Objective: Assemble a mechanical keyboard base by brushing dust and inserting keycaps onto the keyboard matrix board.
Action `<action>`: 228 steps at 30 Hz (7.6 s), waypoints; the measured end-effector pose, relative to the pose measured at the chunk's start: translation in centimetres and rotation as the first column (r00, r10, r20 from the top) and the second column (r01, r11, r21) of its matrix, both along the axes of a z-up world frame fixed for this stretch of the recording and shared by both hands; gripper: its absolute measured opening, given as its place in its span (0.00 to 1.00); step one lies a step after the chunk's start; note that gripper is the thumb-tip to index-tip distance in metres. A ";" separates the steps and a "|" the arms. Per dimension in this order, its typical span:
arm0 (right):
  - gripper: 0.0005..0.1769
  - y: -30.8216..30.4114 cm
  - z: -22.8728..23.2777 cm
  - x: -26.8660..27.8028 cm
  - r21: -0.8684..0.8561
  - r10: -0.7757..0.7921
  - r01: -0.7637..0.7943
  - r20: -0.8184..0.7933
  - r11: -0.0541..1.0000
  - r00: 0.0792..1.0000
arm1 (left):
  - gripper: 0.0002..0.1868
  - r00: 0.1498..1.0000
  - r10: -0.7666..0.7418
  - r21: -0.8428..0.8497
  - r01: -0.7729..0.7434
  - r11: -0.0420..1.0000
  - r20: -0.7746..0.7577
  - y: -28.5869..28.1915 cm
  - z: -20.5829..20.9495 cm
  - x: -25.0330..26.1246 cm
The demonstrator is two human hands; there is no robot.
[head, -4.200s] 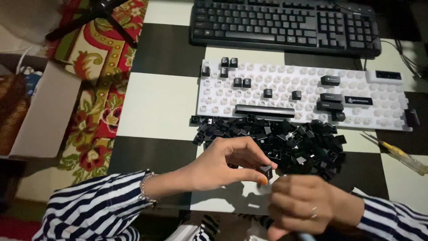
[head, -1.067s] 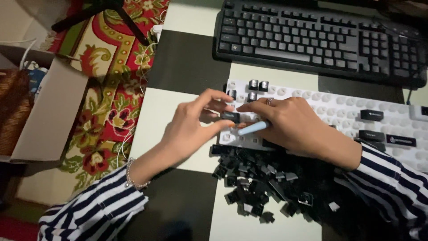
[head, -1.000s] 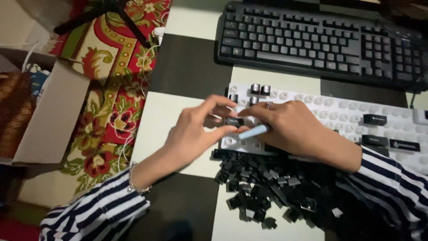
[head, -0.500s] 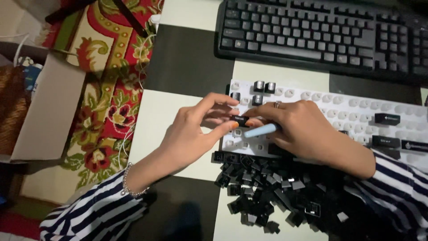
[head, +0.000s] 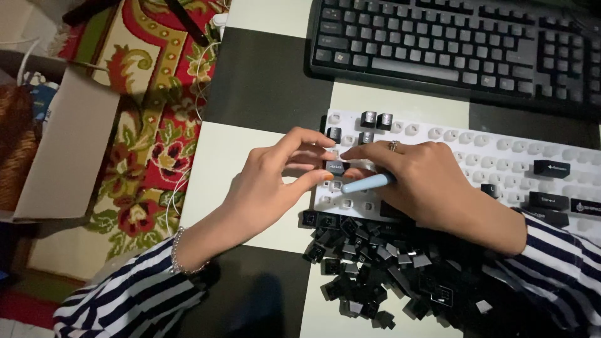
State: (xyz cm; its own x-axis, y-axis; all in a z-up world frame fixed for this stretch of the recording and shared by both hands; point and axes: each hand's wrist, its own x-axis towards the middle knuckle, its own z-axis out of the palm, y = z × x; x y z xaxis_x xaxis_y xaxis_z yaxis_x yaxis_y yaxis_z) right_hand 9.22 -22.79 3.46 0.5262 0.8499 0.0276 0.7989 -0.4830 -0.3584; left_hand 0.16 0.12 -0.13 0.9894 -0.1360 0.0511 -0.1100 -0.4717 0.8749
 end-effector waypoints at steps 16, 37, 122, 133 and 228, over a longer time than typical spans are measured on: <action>0.26 -0.1 -0.1 -0.1 0.157 -0.006 0.027 -0.133 0.987 0.991 | 0.16 0.998 -0.053 0.011 0.053 0.999 -0.016 -0.1 1.8 -0.7; 0.24 0.0 0.1 0.1 0.094 -0.011 0.024 -0.137 0.995 0.990 | 0.13 0.968 -0.094 0.196 0.047 0.979 0.235 -0.1 0.9 -1.2; 0.14 -12.8 -1.1 -12.3 0.131 0.010 -0.128 0.658 0.983 0.753 | 0.15 0.910 -0.273 0.116 0.249 0.962 0.311 -9.0 1.4 -7.9; 0.10 -13.2 -1.5 -11.9 0.207 0.046 -0.236 0.650 0.949 0.758 | 0.16 0.896 -0.245 -0.002 0.265 0.964 0.369 -8.9 1.2 -7.7; 0.20 -1.2 0.6 -3.0 0.188 0.038 -0.054 0.087 0.981 0.995 | 0.09 0.955 0.011 0.139 -0.054 0.989 0.296 -0.6 0.4 -3.3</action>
